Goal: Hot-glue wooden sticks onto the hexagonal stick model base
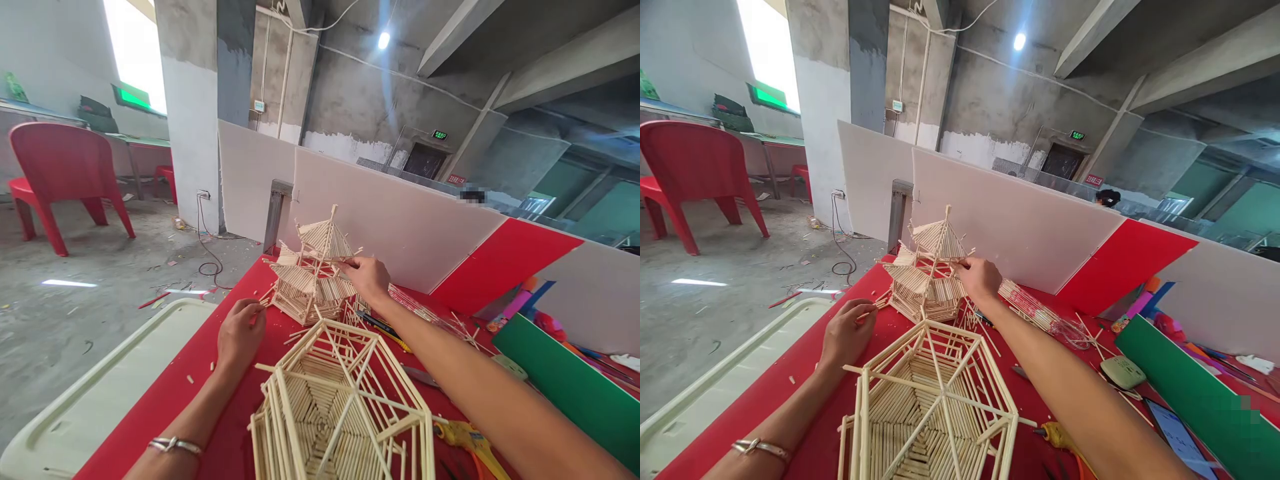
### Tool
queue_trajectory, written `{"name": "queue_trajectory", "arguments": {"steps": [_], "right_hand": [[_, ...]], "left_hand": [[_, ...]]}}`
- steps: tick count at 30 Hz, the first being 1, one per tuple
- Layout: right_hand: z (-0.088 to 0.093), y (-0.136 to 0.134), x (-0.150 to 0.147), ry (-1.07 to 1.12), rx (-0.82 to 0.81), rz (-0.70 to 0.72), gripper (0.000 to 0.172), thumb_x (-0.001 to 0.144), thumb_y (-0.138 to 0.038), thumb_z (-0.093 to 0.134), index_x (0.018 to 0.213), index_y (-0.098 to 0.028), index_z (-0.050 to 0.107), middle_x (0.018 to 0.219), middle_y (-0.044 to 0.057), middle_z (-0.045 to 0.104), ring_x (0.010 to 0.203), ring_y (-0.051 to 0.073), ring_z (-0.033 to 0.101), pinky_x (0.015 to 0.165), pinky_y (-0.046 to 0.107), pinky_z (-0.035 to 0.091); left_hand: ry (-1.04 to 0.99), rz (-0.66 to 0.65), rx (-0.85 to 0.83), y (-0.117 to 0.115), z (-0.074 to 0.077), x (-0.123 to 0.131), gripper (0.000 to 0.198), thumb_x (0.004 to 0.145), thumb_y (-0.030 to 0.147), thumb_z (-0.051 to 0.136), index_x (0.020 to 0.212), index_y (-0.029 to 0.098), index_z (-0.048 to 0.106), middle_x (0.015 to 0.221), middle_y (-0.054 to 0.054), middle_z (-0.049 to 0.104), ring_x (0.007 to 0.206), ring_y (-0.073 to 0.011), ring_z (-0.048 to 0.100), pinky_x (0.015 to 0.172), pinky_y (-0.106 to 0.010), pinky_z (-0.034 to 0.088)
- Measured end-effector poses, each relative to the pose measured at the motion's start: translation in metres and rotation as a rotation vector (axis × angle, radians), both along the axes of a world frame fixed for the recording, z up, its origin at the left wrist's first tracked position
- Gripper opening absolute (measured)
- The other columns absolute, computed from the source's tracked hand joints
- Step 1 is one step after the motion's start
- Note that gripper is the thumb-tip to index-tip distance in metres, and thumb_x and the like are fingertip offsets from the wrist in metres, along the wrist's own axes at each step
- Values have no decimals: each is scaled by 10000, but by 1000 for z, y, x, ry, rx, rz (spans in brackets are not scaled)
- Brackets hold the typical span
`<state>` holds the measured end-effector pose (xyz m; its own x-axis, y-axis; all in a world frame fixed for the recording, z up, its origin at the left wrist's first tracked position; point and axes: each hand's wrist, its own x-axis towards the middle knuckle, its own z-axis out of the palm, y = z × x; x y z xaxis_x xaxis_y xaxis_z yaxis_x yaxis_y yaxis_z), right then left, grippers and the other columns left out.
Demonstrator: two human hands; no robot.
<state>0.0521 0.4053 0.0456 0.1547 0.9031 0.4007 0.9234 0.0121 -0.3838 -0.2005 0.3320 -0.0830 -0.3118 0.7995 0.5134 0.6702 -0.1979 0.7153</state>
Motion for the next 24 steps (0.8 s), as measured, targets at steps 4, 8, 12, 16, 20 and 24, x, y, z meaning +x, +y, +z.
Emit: {"name": "queue_trajectory", "arguments": {"steps": [4, 8, 12, 16, 20, 24], "right_hand": [[-2, -1, -2, 2, -25, -7, 332, 790, -603, 626, 938, -350, 784, 854, 20, 775, 806, 220, 697, 650, 281, 444], [0, -2, -5, 2, -42, -14, 317, 785, -584, 631, 939, -353, 783, 871, 14, 776, 822, 223, 700, 657, 284, 448], [4, -4, -7, -1, -56, -18, 323, 783, -593, 624, 932, -356, 784, 871, 13, 775, 825, 226, 701, 662, 288, 454], [4, -3, -7, -4, -60, -33, 330, 784, -593, 618, 928, -348, 785, 878, 21, 773, 827, 229, 700, 662, 291, 454], [3, -2, -6, -9, -60, -51, 321, 777, -589, 616, 910, -351, 785, 854, 15, 771, 809, 220, 698, 643, 281, 446], [2, 1, -5, -21, -54, -64, 306, 774, -584, 616, 893, -357, 783, 841, 0, 767, 807, 208, 695, 644, 271, 445]], "left_hand": [[-18, -7, 12, 0, -1, 0, 207, 839, 297, 527, 780, 230, 713, 999, -30, 713, 755, -167, 671, 651, -259, 522], [-13, -18, 10, 0, -1, 0, 213, 845, 297, 523, 781, 221, 712, 1006, -36, 709, 779, -175, 672, 671, -270, 520], [-22, -21, 4, 1, -2, 0, 209, 847, 298, 531, 787, 219, 714, 1012, -38, 707, 778, -176, 671, 663, -271, 520], [-15, -14, -4, 2, -2, 0, 200, 842, 294, 536, 784, 226, 715, 1012, -31, 708, 784, -175, 670, 668, -266, 519], [-4, -14, -14, 2, -4, -1, 210, 848, 302, 525, 791, 228, 713, 1027, -33, 704, 817, -184, 667, 667, -265, 513], [-3, -9, -41, 2, -4, 0, 224, 852, 304, 512, 809, 220, 716, 1053, -35, 701, 836, -189, 667, 693, -273, 516]]}}
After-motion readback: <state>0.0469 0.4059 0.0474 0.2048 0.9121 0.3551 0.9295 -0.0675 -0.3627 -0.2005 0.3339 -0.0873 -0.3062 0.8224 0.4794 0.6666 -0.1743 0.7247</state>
